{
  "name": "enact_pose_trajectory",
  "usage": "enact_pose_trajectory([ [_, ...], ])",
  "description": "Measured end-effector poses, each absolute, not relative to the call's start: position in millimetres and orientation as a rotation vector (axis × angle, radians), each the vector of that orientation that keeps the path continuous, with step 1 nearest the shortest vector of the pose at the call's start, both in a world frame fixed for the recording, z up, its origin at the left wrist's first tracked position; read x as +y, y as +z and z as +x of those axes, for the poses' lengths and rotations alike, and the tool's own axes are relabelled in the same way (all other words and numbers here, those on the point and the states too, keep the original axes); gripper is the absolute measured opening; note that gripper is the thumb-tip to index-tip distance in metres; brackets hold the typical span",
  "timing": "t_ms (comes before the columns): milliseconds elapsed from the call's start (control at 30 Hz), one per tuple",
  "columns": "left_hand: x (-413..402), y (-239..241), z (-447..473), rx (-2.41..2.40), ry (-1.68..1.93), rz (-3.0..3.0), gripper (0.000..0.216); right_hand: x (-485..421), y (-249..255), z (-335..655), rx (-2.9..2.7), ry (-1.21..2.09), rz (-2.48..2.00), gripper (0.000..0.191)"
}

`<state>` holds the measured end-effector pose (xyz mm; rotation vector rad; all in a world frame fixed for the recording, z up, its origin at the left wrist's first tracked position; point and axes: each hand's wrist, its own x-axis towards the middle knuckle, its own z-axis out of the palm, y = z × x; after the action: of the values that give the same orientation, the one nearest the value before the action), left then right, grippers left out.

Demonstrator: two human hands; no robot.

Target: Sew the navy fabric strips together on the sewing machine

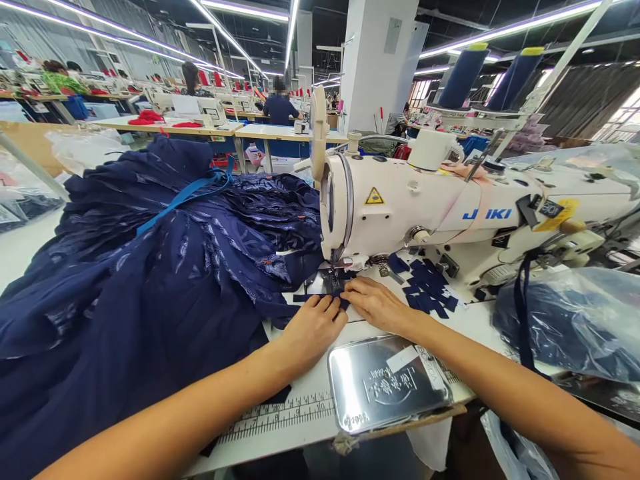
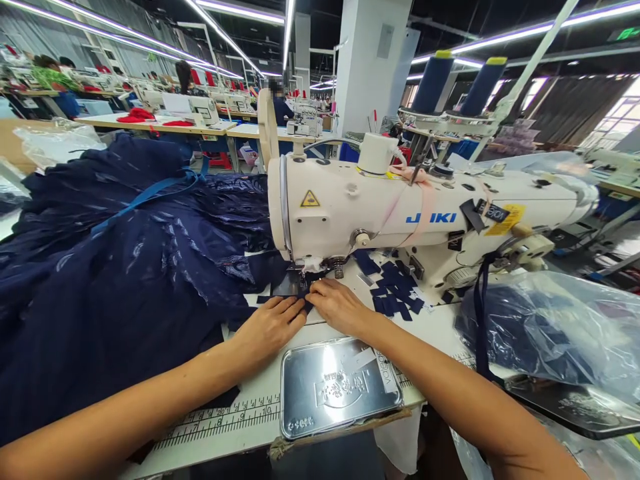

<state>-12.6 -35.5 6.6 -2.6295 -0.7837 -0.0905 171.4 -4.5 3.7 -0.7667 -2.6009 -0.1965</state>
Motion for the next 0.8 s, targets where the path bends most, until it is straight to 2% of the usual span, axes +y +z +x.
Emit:
enact_pose_trajectory([
  [267, -30, 29, -30, -0.926, -0.149, -2.870, 0.023, -22, 10, 161, -2.756, -0.532, -0.984, 0.022],
  [433, -21, 35, -35, -1.025, -0.195, -3.000, 0.022, -8, 11, 169, -2.840, -0.489, -0.916, 0.025],
  [800, -25, 19, -8, -1.080, -0.111, -2.764, 0.019, 13, 6, 181, -2.824, -0.375, -0.935, 0.041],
])
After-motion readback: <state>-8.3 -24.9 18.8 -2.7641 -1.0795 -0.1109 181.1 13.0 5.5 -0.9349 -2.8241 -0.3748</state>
